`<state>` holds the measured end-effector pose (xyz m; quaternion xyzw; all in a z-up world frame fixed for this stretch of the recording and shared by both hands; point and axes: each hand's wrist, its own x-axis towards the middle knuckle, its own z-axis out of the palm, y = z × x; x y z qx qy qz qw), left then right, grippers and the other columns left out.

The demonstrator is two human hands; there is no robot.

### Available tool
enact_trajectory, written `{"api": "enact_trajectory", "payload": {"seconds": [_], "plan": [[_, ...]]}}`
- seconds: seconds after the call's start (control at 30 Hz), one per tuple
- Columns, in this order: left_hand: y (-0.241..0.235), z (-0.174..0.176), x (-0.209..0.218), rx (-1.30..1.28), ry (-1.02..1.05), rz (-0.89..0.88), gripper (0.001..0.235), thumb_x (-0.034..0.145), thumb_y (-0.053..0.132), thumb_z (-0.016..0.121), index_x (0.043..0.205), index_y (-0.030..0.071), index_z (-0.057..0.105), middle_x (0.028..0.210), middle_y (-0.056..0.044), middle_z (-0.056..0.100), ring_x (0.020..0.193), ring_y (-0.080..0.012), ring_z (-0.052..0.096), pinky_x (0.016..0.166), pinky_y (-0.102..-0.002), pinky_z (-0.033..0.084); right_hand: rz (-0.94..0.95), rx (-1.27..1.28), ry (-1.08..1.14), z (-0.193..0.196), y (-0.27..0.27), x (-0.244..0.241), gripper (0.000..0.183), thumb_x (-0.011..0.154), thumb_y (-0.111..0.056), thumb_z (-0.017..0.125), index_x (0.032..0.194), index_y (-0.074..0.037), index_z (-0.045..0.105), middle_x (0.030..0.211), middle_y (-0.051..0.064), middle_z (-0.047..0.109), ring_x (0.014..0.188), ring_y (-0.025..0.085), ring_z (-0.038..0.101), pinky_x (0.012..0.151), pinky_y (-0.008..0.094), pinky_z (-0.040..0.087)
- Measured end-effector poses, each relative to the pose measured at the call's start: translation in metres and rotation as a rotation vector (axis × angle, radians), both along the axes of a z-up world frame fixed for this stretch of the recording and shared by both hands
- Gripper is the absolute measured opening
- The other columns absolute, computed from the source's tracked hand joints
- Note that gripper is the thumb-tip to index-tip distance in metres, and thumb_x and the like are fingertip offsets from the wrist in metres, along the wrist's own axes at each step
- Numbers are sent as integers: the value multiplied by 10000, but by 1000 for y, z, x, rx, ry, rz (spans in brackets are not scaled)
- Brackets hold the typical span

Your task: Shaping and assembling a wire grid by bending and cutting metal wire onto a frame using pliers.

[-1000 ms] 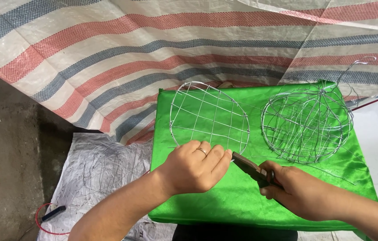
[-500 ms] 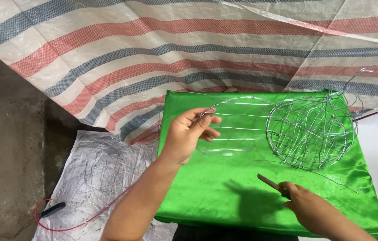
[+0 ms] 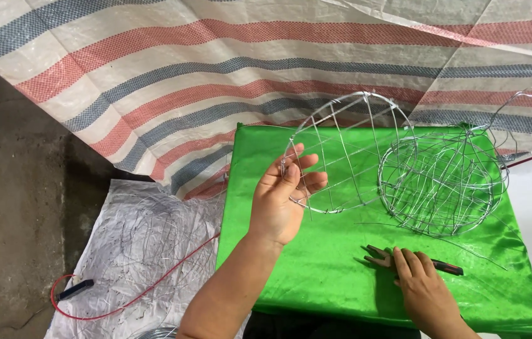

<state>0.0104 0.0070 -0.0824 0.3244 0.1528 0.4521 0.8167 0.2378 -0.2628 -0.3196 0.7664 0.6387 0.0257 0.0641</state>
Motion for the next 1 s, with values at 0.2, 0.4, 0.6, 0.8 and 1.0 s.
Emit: {"api": "enact_trajectory", "payload": {"seconds": [0.2,0.4,0.6,0.8,1.0], "plan": [[-19,-7,13,-43,-205,157,318,1048,93,561,1364,92,599,1193,-121,711,939,-278,703,927,-542,582,-248,-210,-30,66,26,-24,927,769,-805,612,1519,-339,330,1557,-32,455,1484,239,416,1149,490,425],[-58,-11,32,-5,-340,234,370,1040,144,609,1402,95,557,1114,-115,714,924,-250,694,973,-563,560,-124,676,1528,165,84,-107,546,851,-165,755,1358,-55,588,1168,132,786,1036,226,792,946,360,646],[-77,-24,28,-24,-398,162,390,1037,135,615,1418,160,532,1157,-107,701,1052,-274,693,1071,-531,525,-180,1132,1924,143,115,-131,212,921,33,687,1119,-20,634,1212,137,714,1118,230,683,929,366,606],[-81,-56,25,-7,-228,130,373,957,12,696,1311,125,655,1151,-148,709,1159,-441,668,941,-565,591,-125,1326,2056,156,118,-113,57,1025,-4,593,1049,-14,644,1025,149,687,750,304,653,712,389,571],[-86,-60,23,-36,-79,40,395,950,-21,682,1329,73,623,1109,-179,745,1090,-379,732,945,-534,623,-187,1331,2042,156,116,-92,84,1022,-65,638,1060,-20,697,1035,160,728,795,248,680,691,343,588]]}}
